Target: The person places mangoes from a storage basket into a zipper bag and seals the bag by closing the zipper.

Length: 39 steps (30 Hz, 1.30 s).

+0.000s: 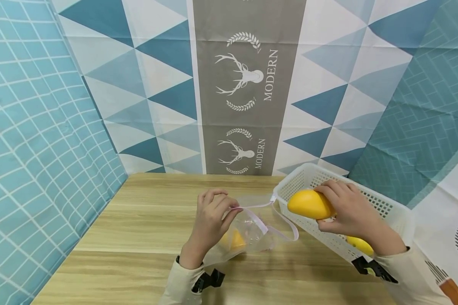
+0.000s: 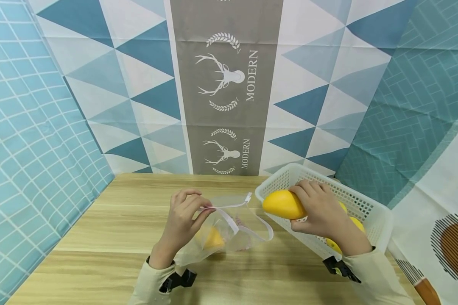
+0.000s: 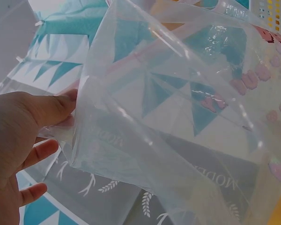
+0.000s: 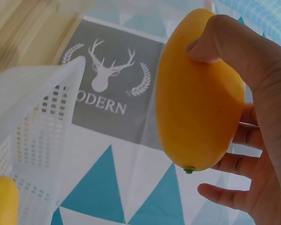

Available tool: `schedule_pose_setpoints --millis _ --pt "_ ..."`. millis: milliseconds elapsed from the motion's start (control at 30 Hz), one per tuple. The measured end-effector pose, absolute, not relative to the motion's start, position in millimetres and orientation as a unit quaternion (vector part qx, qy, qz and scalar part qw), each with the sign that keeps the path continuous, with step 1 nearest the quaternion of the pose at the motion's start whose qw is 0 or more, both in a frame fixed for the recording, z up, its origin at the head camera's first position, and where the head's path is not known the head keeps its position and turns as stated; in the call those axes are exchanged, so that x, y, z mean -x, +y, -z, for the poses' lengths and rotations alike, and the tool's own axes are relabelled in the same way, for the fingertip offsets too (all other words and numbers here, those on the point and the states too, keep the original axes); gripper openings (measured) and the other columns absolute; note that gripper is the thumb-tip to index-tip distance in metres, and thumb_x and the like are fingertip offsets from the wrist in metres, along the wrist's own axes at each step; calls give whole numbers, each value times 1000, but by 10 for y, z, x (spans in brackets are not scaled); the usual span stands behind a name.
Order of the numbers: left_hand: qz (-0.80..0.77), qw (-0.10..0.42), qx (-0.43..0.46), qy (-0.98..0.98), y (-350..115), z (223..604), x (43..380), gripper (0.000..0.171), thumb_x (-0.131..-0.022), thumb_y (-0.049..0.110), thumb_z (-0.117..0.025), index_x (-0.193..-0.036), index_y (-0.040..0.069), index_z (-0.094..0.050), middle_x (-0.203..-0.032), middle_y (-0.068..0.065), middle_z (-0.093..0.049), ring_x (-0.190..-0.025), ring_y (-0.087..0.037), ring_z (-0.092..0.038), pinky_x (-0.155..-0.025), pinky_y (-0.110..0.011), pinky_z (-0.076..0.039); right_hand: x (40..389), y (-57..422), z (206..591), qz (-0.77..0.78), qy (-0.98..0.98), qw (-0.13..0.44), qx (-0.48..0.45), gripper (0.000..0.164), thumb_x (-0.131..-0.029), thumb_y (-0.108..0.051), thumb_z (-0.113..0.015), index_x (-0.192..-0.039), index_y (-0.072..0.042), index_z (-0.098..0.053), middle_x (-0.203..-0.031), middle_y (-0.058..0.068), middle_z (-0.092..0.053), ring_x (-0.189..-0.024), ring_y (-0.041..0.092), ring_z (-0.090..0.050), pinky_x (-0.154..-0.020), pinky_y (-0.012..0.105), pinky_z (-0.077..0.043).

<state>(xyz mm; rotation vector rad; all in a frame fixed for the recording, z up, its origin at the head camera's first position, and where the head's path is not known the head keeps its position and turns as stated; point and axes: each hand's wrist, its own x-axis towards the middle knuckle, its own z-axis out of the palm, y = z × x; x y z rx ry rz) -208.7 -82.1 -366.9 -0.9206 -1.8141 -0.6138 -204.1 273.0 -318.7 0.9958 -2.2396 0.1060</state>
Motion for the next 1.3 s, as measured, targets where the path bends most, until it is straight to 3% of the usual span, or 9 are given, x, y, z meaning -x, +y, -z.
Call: schedule_pose_setpoints --millis 200,567,733,900,1167,1300 --pt "254 486 380 -746 -822 3666 2084 15 -82 16 -79 -85 12 -65 -82 3 -67 -99 -28 -59 -85 -50 -37 1993 2648 3161 -45 -841 355 -407 62 -77 -49 -63 -116 -1 -60 -107 11 -59 -93 30 -56 -77 51 -44" --pt "252 487 381 -745 -807 3658 2086 16 -81 16 -79 -85 12 -65 -81 3 -66 -98 -26 -59 -85 -50 -38 1929 2478 3199 -53 -810 397 -429 61 -84 -52 -46 -114 -1 -62 -106 13 -61 -90 32 -56 -74 52 -42" --pt "252 485 381 -746 -801 3662 2086 17 -80 15 -80 -85 12 -65 -81 3 -66 -98 -27 -59 -85 -50 -38 1931 2421 3223 -61 -808 389 -439 59 -80 -48 -53 -115 -2 -62 -107 12 -61 -92 31 -55 -74 51 -41" --pt "249 484 382 -747 -800 3662 2086 16 -80 15 -80 -86 12 -65 -82 3 -67 -98 -27 -59 -85 -50 -38 1938 2367 3241 -71 -808 379 -446 61 -68 -40 -67 -116 -4 -61 -107 10 -59 -92 29 -53 -75 50 -41" --pt "250 486 387 -743 -773 3665 2083 15 -81 15 -79 -85 12 -65 -82 3 -67 -99 -26 -59 -86 -50 -37 1908 2293 3252 -71 -805 379 -451 62 -66 -38 -69 -117 -5 -61 -107 10 -58 -92 29 -52 -73 49 -41" --pt "248 488 392 -740 -752 3674 2078 16 -81 14 -79 -85 11 -64 -82 3 -66 -98 -26 -59 -86 -49 -37 1893 2261 3277 -68 -807 374 -452 68 -59 -35 -75 -118 -5 -61 -107 9 -58 -92 27 -51 -73 49 -43"
